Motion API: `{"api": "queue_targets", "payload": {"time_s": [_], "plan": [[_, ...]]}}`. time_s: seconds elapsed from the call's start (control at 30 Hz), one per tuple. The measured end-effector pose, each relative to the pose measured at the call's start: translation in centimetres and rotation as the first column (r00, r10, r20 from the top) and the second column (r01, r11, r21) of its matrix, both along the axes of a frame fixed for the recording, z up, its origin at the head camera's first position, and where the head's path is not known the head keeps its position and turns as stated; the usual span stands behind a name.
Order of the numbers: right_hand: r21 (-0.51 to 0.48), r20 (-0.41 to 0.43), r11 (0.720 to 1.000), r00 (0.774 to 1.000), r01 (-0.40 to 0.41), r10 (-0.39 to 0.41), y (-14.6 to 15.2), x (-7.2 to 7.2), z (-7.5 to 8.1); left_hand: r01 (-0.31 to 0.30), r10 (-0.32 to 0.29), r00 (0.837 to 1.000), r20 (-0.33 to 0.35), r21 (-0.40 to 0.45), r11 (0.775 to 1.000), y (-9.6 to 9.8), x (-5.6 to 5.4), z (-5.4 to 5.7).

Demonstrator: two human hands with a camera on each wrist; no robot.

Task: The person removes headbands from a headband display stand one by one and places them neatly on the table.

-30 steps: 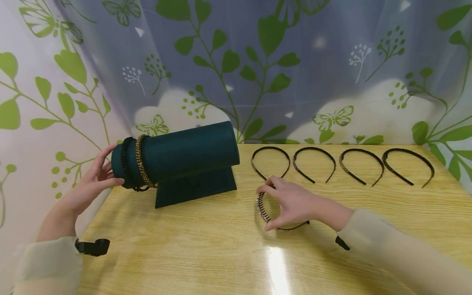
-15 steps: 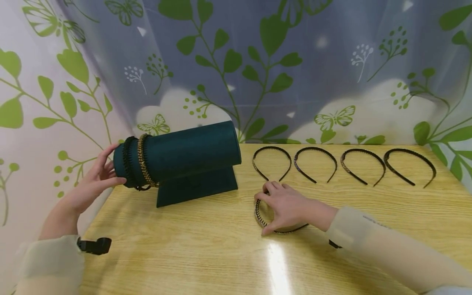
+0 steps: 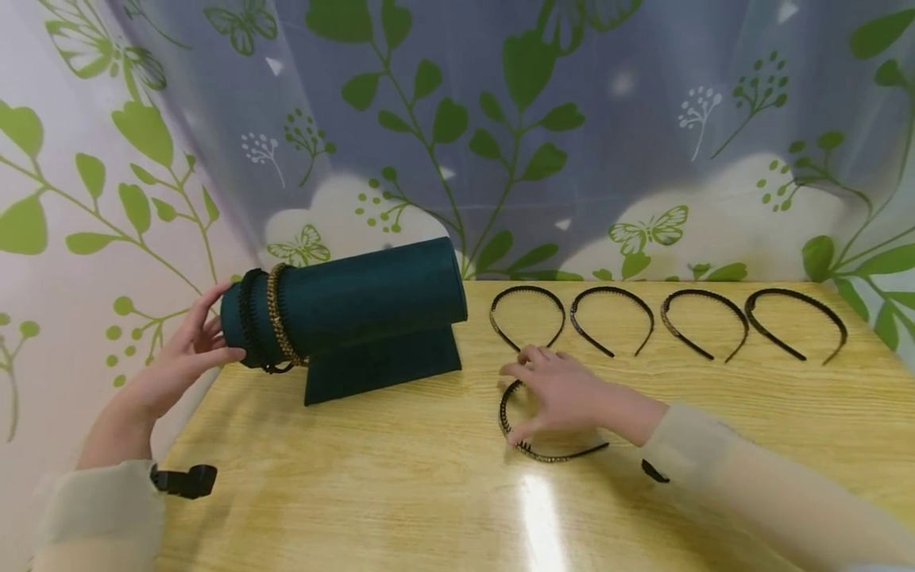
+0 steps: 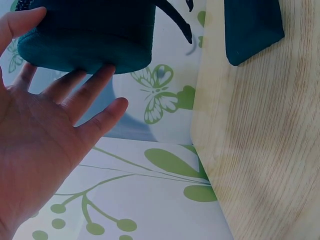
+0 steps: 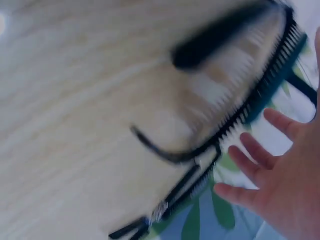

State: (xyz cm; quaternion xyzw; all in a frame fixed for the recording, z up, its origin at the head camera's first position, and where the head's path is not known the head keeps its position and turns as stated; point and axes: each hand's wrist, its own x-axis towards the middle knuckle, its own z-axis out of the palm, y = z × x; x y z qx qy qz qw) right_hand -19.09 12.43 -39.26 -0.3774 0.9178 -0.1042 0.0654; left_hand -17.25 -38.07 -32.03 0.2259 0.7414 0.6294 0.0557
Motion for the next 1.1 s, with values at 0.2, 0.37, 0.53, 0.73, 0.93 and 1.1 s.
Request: {"api": "queue_targets", "payload": {"time_s": [0.2,0.37,0.53,0.73,0.93,1.1], "plan": [[-0.182,0.088,0.983,0.996,0.023,-0.007,4.0,-2.0,2.2,0.008,-0.008,1.000,-0.006,-0.001,1.000,0.0,0.0,0.0],[-0.252,0.136,0.967,0.988,-0.032,0.068,7.0,-3.0,1.9,0.011,-0.010,1.000,-0.013,0.000,1.000,-0.1,0.0,0.0],[-0.265,0.180,0.961,0.975,-0.082,0.133,8.4,-2.8,0.5,0.009,-0.009,1.000,-0.002,-0.006,1.000,0.0,0.0,0.0],[-0.249,0.202,0.965,0.970,-0.085,0.138,8.6,-2.9,-0.6,0.009,-0.009,1.000,0.003,-0.005,1.000,-0.1,0.0,0.0],[-0.250,0.232,0.964,0.961,-0.090,0.150,8.5,-2.8,-0.8,0.010,-0.010,1.000,-0.001,0.005,1.000,0.0,-0.1,0.0],[-0.272,0.247,0.956,0.952,-0.111,0.181,8.3,-2.5,-0.9,0.001,-0.001,1.000,0.008,-0.005,1.000,-0.1,0.0,0.0]]}}
